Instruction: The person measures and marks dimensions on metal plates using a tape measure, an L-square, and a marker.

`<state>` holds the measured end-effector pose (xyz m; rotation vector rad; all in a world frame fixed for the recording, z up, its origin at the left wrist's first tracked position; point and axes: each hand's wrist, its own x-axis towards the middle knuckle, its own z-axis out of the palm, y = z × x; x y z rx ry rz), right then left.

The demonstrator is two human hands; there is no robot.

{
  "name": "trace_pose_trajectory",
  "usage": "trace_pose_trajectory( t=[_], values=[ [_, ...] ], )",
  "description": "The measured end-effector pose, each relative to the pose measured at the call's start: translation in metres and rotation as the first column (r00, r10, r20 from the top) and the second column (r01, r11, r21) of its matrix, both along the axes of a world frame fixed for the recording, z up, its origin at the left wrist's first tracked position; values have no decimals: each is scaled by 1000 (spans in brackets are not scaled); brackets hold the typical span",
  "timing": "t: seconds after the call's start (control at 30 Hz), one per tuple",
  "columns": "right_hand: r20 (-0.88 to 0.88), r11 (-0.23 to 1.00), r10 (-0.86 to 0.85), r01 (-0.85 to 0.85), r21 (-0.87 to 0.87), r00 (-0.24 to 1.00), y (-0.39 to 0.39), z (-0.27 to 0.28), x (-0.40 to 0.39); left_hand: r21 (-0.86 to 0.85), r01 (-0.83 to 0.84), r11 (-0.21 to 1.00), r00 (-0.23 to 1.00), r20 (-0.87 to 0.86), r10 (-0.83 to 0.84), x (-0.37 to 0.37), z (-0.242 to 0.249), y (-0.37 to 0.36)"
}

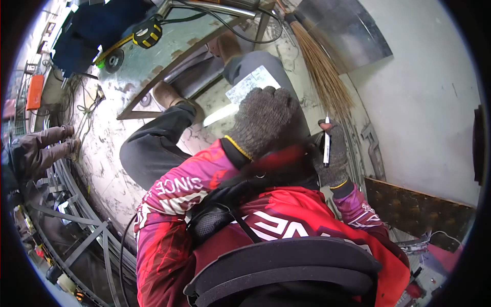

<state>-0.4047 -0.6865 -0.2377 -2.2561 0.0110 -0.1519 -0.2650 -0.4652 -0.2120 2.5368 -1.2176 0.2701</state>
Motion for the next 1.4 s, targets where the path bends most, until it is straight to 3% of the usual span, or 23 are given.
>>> trace_pose_trajectory(
  t=[0.07, 0.17, 0.23, 0.27, 0.3, 0.37, 0.4, 0.5, 0.57, 0.6, 0.7, 0.77, 0.83, 0.9, 0.93, 1.0, 1.07, 1.13, 1.17, 1.2, 1.23, 1.33, 1.4],
  values=[
    [143, 982, 37, -9, -189, 989, 2, 5, 2, 26, 22, 999, 999, -42, -20, 7, 5, 0],
    [149, 984, -12, 38, -172, 989, 6, 5, -2, -3, 78, 997, 997, -6, -78, 22, 16, 15],
    [152, 985, -21, 47, -166, 988, 9, 6, -4, -106, 26, 994, 996, 83, -18, 37, 17, 28],
    [159, 985, -29, 55, -163, 987, 9, 6, -2, -90, 13, 996, 999, -49, -17, 49, 12, 32],
    [167, 985, -25, 53, -164, 986, 10, 6, 0, -91, 11, 996, 999, -40, -14, 49, 7, 36],
    [155, 994, -35, 51, -98, 987, 10, 6, 1, -143, -284, 948, 854, -487, 183, 45, 21, 42],
    [157, 994, -27, 44, -105, 987, 11, 9, 2, -69, -364, 929, 777, -572, 262, 46, 27, 44],
    [88, 997, -43, 48, -54, 995, 9, 18, 8, -256, -547, 797, 660, -718, 222, 37, 2, 54],
    [-28, 997, -75, 76, 34, 997, 7, 23, 22, -226, -607, 762, 628, -724, 285, 29, -20, 57],
    [-129, 981, -81, 102, 164, 988, 9, 29, 32, -289, -616, 733, 633, -735, 242, 27, -30, 57],
    [14, 986, 28, -30, 163, 1000, 3, 25, 69, -287, -645, 708, 591, -775, 224, 23, -34, 59],
    [8, 984, 46, -47, 174, 999, -1, 22, 92, -221, -717, 661, 406, -903, 139, 26, -36, 60],
    [-23, 987, 84, -80, 140, 996, 0, 36, 129, -335, -735, 590, 413, -911, -2, 30, -46, 60],
    [-25, 981, 121, -116, 153, 992, 0, 33, 149, -465, -640, 612, 501, -856, -126, 38, -55, 66],
    [-29, 982, 128, -122, 146, 991, 3, 33, 155, -476, -574, 666, 586, -807, -72, 38, -50, 69],
    [-11, 988, 145, -144, 46, 989, 8, 36, 165, -465, -508, 725, 542, -827, -150, 40, -34, 81],
    [-22, 987, 143, -142, 72, 989, 10, 35, 174, -450, -435, 780, 485, -847, -219, 40, -36, 92],
    [-35, 987, 133, -129, 99, 990, 13, 36, 181, -561, -116, 820, 759, -582, -291, 38, -41, 96],
    [-3, 985, 158, -157, 75, 987, 16, 38, 186, -563, -120, 817, 754, -588, -294, 36, -41, 94],
    [28, 982, 181, -183, 48, 983, 17, 38, 189, -560, -358, 747, 481, -797, -366, 33, -41, 89],
    [19, 983, 180, -180, 40, 984, 16, 36, 192, -458, -573, 680, 152, -874, -461, 32, -39, 86],
    [25, 977, 213, -213, -19, 977, 19, 33, 200, -484, -466, 741, 248, -875, -416, 37, -33, 88],
    [-21, 982, 187, -187, -16, 982, 24, 39, 205, -473, -474, 743, 198, -879, -433, 39, -24, 88]
  ],
)
